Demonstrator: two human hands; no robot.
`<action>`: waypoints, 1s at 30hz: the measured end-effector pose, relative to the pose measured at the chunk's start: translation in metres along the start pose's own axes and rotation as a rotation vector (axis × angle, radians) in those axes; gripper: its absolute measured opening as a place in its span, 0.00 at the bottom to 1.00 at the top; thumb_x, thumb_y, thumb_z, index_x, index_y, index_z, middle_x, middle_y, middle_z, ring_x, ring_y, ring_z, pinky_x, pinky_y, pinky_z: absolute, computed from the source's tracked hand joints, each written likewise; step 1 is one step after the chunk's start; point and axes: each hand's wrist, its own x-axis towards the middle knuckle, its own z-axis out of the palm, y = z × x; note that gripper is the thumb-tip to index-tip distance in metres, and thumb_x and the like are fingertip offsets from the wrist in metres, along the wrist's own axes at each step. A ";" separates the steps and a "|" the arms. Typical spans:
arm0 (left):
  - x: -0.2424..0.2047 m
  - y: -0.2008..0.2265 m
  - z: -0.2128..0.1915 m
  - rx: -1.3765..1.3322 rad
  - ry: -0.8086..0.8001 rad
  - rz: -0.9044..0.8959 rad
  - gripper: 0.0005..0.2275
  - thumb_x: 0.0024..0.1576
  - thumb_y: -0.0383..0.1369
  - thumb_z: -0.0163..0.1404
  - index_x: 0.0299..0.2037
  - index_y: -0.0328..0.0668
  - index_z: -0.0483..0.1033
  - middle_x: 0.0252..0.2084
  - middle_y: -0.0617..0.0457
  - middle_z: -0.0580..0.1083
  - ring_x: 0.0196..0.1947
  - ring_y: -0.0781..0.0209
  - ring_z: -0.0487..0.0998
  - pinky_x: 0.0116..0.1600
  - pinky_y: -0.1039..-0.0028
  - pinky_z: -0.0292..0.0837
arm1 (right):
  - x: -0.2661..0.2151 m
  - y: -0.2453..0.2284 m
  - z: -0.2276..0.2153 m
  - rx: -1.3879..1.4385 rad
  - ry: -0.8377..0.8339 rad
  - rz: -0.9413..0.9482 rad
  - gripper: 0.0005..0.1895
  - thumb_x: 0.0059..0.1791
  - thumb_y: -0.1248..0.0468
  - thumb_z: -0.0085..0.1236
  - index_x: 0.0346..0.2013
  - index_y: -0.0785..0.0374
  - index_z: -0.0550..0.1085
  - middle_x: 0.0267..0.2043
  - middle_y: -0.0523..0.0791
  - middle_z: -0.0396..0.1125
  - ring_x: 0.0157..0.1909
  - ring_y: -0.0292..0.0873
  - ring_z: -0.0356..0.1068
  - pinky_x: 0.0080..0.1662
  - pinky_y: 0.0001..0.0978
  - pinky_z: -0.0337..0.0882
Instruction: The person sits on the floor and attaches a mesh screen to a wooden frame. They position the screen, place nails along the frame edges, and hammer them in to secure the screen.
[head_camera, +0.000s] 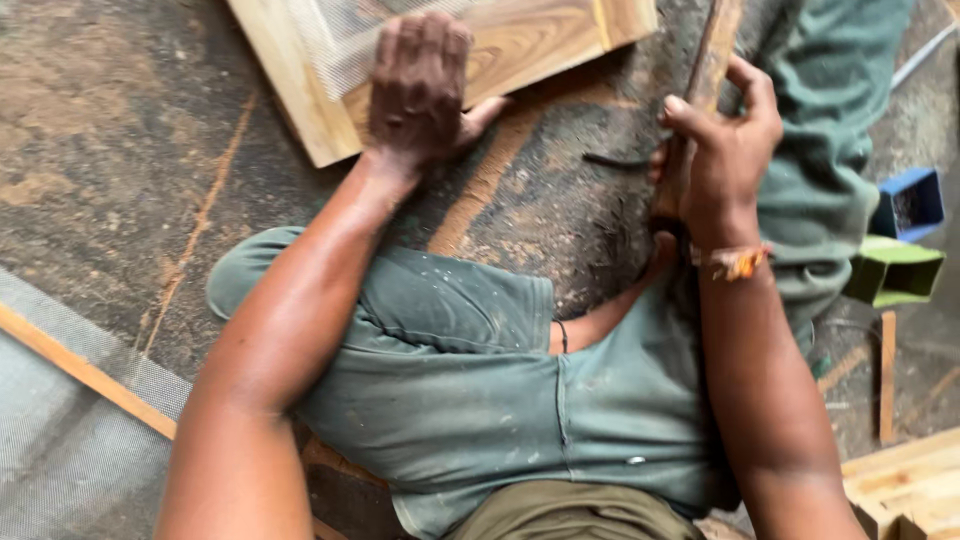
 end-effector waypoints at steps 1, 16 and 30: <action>0.003 0.004 -0.004 0.034 0.042 0.011 0.32 0.55 0.52 0.64 0.52 0.28 0.68 0.52 0.38 0.67 0.55 0.42 0.68 0.61 0.52 0.66 | 0.005 0.002 -0.004 -0.009 0.001 0.042 0.30 0.51 0.75 0.64 0.66 0.66 0.62 0.34 0.49 0.71 0.24 0.42 0.70 0.25 0.34 0.72; -0.024 0.172 -0.016 -0.612 -0.376 -0.038 0.03 0.52 0.24 0.55 0.34 0.37 0.75 0.34 0.47 0.71 0.38 0.49 0.75 0.44 0.59 0.73 | 0.020 0.012 -0.023 -0.071 -0.064 0.131 0.28 0.51 0.74 0.66 0.61 0.67 0.62 0.35 0.49 0.74 0.24 0.42 0.72 0.25 0.35 0.73; -0.007 0.173 -0.018 -0.600 -0.411 0.081 0.12 0.54 0.31 0.57 0.46 0.39 0.77 0.35 0.49 0.71 0.39 0.52 0.73 0.41 0.62 0.68 | 0.026 0.027 -0.025 -0.151 -0.044 -0.030 0.26 0.51 0.71 0.70 0.56 0.71 0.63 0.37 0.47 0.74 0.35 0.38 0.79 0.32 0.30 0.81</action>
